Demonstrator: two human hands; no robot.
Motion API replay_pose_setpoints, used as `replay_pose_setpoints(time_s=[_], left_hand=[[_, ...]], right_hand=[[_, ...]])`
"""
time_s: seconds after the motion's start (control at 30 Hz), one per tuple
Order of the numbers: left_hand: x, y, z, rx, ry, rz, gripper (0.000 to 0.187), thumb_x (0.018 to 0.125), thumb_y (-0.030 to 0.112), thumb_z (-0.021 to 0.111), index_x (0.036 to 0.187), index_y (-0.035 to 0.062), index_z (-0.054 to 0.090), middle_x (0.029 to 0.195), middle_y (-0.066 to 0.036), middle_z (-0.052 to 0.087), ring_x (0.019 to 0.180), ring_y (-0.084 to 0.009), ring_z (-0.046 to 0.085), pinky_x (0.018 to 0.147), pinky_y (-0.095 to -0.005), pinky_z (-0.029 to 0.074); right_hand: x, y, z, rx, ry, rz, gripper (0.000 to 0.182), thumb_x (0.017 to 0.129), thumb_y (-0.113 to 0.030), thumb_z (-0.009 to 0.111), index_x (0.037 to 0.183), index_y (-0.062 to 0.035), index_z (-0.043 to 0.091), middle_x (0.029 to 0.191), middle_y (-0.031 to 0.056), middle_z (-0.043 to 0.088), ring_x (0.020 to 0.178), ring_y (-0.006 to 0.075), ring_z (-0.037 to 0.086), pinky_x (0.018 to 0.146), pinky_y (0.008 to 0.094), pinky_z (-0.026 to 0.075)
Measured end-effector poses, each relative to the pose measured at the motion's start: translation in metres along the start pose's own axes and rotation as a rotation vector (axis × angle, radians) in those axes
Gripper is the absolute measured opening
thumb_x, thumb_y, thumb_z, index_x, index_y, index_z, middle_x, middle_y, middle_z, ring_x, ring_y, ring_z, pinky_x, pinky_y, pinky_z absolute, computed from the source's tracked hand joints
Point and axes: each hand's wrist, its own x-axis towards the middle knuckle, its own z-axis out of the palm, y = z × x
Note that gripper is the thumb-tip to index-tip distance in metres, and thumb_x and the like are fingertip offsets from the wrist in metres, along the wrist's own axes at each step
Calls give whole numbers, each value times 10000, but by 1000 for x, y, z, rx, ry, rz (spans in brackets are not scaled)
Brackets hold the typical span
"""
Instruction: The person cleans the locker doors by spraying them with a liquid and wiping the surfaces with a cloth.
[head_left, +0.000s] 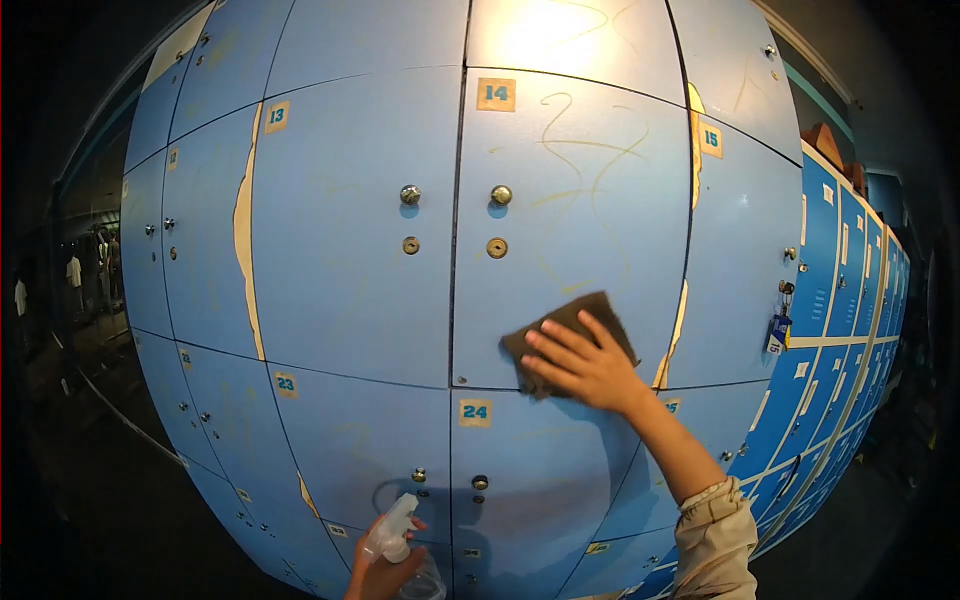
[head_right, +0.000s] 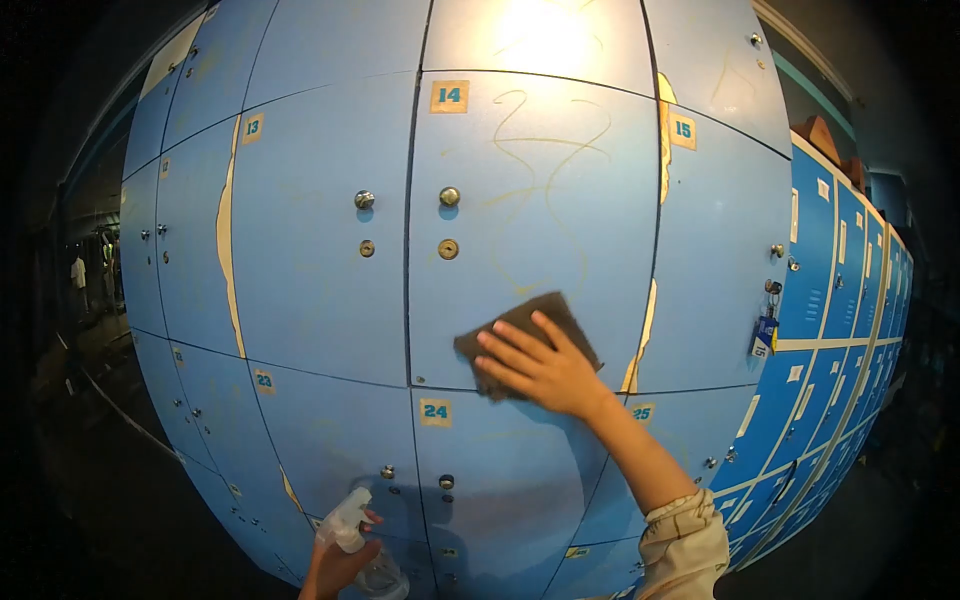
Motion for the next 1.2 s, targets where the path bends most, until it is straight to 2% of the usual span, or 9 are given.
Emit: replay_pose_setpoints(time_s=[0.1,0.27,0.33,0.4,0.47,0.7,0.8,0.97,1.2], left_hand=[[0,58,6,-160,102,-172,546,792,-47,632,1318,61,530,970,24,540,822,-104,543,711,-249,467],[3,49,-4,104,126,-28,589,757,-51,620,1331,38,522,973,13,545,863,-108,527,738,-243,456],[7,43,-8,190,116,61,613,745,-57,613,1344,25,513,989,7,552,870,-116,527,748,-243,455],[10,25,-15,225,90,142,636,736,-64,604,1359,12,501,1012,-1,562,872,-126,532,757,-244,457],[6,24,-18,209,114,54,642,737,-72,587,1368,3,493,1010,-5,561,862,-128,529,757,-245,456],[4,46,-18,191,151,-132,646,742,-65,591,1375,25,494,964,11,544,817,-118,525,691,-247,466],[1,23,-25,260,87,4,599,767,-42,611,1352,41,512,959,16,541,785,-106,529,636,-246,468],[3,34,-9,65,79,-94,549,804,-17,619,1338,60,519,954,23,534,747,-83,516,597,-225,451],[5,29,-4,-86,104,-49,565,821,8,646,1362,62,492,1035,17,562,791,-78,524,650,-221,462]], right_hand=[[35,41,-3,-41,177,97,343,899,-210,560,1235,-232,626,1416,14,542,1334,199,481,1128,486,306],[141,148,0,-118,531,283,370,833,-137,652,1197,-199,644,1326,44,593,1257,247,541,1060,489,383],[178,186,-2,-22,590,304,307,899,-171,618,1205,-186,640,1307,61,590,1236,261,541,1049,497,391],[202,206,4,-52,483,409,339,962,-349,546,1266,-218,616,1396,56,533,1334,268,450,1127,514,283],[207,199,7,-168,474,413,397,959,-435,529,1299,-240,591,1431,46,506,1373,270,403,1155,521,230],[129,137,-13,39,196,258,422,847,-297,643,1260,-218,599,1430,24,509,1382,247,404,1137,539,264],[71,52,-8,-1,148,117,376,786,-251,654,1161,-237,625,1379,-5,558,1336,210,469,1122,539,297],[-4,-56,11,63,49,-143,226,923,-285,557,1145,-249,586,1370,-44,559,1304,142,489,1093,540,355],[36,15,0,-34,116,-47,254,883,-255,586,1130,-236,645,1337,-33,595,1258,160,541,1096,542,333]])
